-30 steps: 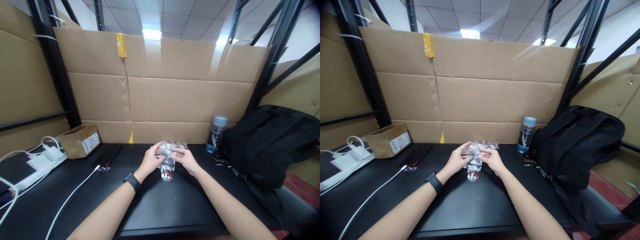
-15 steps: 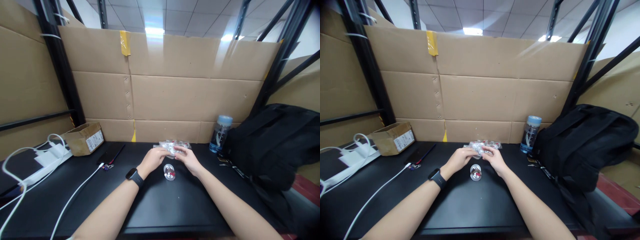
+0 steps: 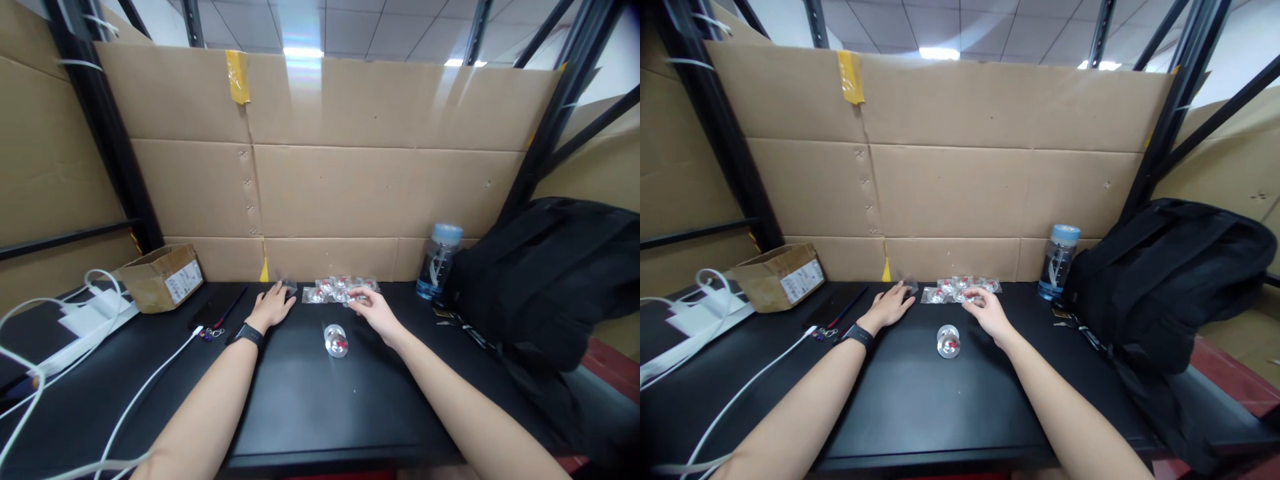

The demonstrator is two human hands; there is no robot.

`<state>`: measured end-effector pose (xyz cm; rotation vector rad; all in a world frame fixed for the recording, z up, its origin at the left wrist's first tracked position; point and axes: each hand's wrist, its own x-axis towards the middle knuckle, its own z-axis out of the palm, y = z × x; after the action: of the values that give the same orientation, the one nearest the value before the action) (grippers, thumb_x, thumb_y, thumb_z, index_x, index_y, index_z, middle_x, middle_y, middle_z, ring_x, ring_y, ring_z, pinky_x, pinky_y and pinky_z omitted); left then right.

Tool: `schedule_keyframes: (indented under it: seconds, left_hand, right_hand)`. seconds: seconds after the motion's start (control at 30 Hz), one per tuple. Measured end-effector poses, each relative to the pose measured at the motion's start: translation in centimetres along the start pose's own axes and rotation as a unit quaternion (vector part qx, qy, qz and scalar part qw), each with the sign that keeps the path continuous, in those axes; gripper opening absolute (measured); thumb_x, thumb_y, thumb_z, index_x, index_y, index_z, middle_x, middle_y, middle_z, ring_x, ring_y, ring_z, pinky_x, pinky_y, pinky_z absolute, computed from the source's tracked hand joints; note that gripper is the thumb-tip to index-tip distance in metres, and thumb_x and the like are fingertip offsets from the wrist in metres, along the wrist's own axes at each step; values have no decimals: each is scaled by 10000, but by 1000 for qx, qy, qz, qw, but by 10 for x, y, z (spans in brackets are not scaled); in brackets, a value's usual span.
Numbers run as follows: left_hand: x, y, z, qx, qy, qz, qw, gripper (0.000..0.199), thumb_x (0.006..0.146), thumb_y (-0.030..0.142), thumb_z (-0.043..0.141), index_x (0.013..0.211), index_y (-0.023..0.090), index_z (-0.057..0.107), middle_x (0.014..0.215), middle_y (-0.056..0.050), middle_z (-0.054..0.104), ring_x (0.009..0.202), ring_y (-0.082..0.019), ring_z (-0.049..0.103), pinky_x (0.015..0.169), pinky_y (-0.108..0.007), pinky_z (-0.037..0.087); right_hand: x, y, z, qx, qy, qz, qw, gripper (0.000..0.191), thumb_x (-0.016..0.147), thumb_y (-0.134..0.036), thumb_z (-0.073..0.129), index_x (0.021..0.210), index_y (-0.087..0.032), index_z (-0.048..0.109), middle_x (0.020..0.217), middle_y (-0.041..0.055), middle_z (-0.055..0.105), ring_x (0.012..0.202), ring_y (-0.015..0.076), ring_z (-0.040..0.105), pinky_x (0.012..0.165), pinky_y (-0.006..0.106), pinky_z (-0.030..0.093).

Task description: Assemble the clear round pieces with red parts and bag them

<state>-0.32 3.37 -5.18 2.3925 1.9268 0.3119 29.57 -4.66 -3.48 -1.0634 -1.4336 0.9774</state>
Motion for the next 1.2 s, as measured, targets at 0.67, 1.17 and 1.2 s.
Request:
schedule_keyframes:
  seconds: [0.67,1.17,1.2]
  left_hand:
    - [-15,47,0,-37,60,231,970,500,965,425,497,1433,250,477,1442,-109,560,1334,-278,509,1102,-458,373]
    - [-35,75,-24,-340,170,163,910,308,914,467,604,1008,228,775,956,-46,788,828,-224,723,759,-298,538]
    - [-40,82,-26,-366,169,167,900,303,893,472,636,993,225,779,946,-45,790,821,-222,725,755,-296,543]
  right_hand:
    - [1,2,0,-29,-41,-12,999,294,741,-343,708,991,-189,687,1083,77,689,784,171,614,610,271,473]
    - [-1,0,1,-55,-42,-49,996,388,792,-430,730,1103,-200,701,1041,71,689,838,184,635,673,278,513]
    - [-2,-2,1,-48,-45,-55,996,417,789,-443,741,1128,-203,699,1039,71,692,836,183,638,693,285,518]
